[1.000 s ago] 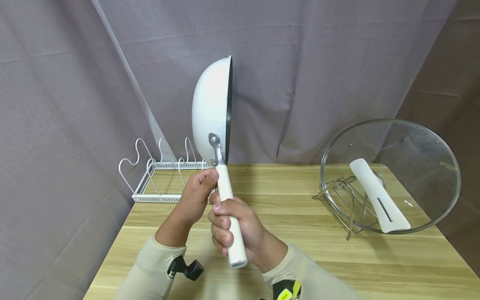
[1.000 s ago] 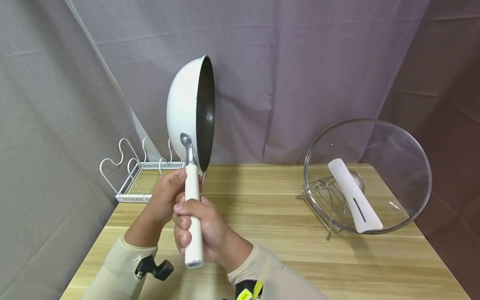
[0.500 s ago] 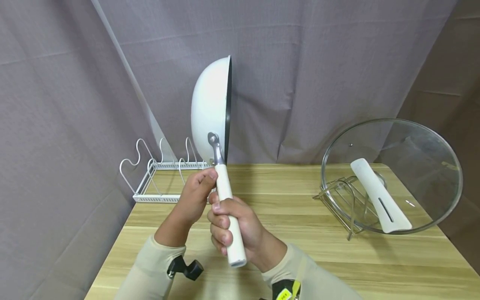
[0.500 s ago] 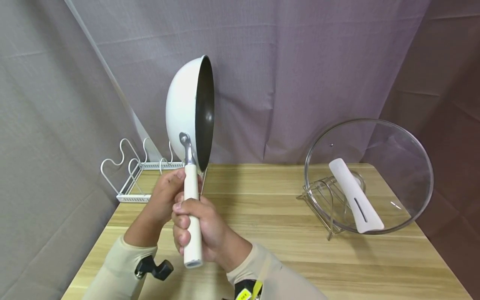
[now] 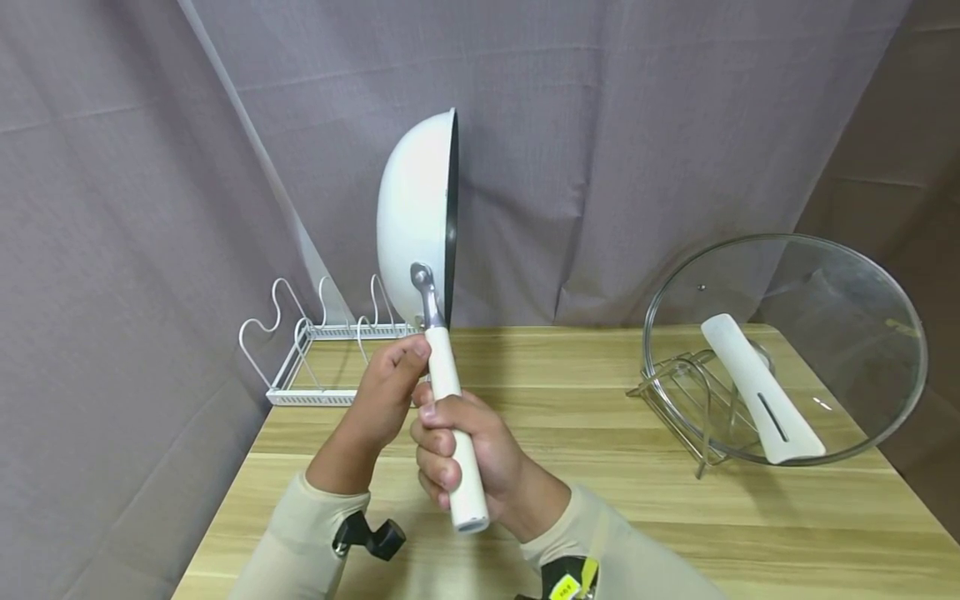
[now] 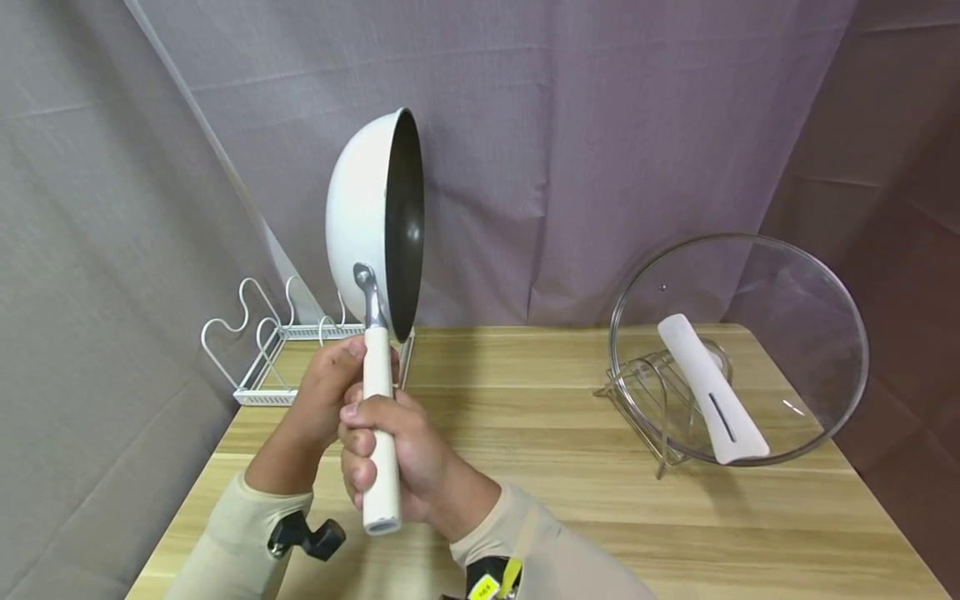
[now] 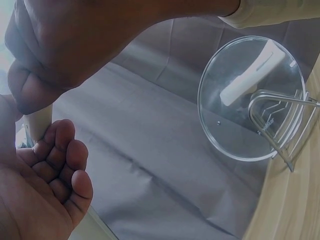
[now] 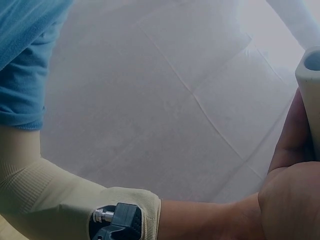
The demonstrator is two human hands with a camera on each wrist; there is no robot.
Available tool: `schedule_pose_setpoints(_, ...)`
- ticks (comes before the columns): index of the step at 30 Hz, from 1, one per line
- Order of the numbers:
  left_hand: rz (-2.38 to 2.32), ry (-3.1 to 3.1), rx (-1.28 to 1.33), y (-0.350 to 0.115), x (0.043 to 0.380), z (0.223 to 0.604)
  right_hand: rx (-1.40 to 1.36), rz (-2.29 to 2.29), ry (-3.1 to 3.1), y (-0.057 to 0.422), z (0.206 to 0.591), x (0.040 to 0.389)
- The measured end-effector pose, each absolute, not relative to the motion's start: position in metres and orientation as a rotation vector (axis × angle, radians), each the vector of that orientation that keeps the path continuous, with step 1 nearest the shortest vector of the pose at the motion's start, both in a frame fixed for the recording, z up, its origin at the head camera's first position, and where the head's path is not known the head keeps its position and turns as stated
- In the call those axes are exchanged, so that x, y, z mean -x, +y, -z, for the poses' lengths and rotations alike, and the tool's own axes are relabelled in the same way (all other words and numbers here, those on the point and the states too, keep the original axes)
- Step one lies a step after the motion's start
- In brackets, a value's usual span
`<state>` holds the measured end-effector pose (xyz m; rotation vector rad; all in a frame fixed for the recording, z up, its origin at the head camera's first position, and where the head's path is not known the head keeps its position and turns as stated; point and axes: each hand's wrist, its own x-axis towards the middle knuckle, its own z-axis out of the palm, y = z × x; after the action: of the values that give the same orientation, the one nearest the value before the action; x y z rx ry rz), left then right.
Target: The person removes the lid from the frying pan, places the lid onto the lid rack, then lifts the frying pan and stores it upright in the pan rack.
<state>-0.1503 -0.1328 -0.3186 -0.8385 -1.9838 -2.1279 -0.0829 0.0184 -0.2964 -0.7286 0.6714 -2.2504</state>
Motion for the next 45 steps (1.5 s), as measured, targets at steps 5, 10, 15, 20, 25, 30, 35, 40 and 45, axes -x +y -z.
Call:
schedule_pose_setpoints(5, 2.137, -1.975, 0.835, -0.1334, 0.1495, 0.3190, 0.733, 2.249, 0.659, 0.0174, 0.2964, 0.0829)
schedule_pose_setpoints(10, 2.146, -1.971, 0.829, -0.1342, 0.1485, 0.3187, 0.736, 2.245, 0.651, 0.0164, 0.2965, 0.0827)
schedule_pose_setpoints(15, 2.133, -1.980, 0.821, -0.1343, 0.1493, 0.3167, 0.739, 2.250, 0.649, 0.0163, 0.2949, 0.0832)
schedule_pose_setpoints(20, 2.134, -1.982, 0.805, -0.1350, 0.1493, 0.3153, 0.739, 2.250, 0.656, 0.0156, 0.2931, 0.0834)
schedule_pose_setpoints(25, 2.117, -1.988, 0.783, -0.1361, 0.1487, 0.3148, 0.738, 2.249, 0.658, 0.0148, 0.2923, 0.0831)
schedule_pose_setpoints(30, 2.116, -1.986, 0.799, -0.1369, 0.1495, 0.3152, 0.740, 2.252, 0.660, 0.0142, 0.2921, 0.0832)
schedule_pose_setpoints(35, 2.117, -1.982, 0.806, -0.1379, 0.1499, 0.3156, 0.740, 2.250, 0.664, 0.0134, 0.2920, 0.0835)
schedule_pose_setpoints(40, 2.131, -1.967, 0.816, -0.1382, 0.1500, 0.3158, 0.738, 2.249, 0.661, 0.0129, 0.2922, 0.0836)
schedule_pose_setpoints(45, 2.132, -1.972, 0.788, -0.1391, 0.1492, 0.3155, 0.735, 2.247, 0.657, 0.0119, 0.2922, 0.0839)
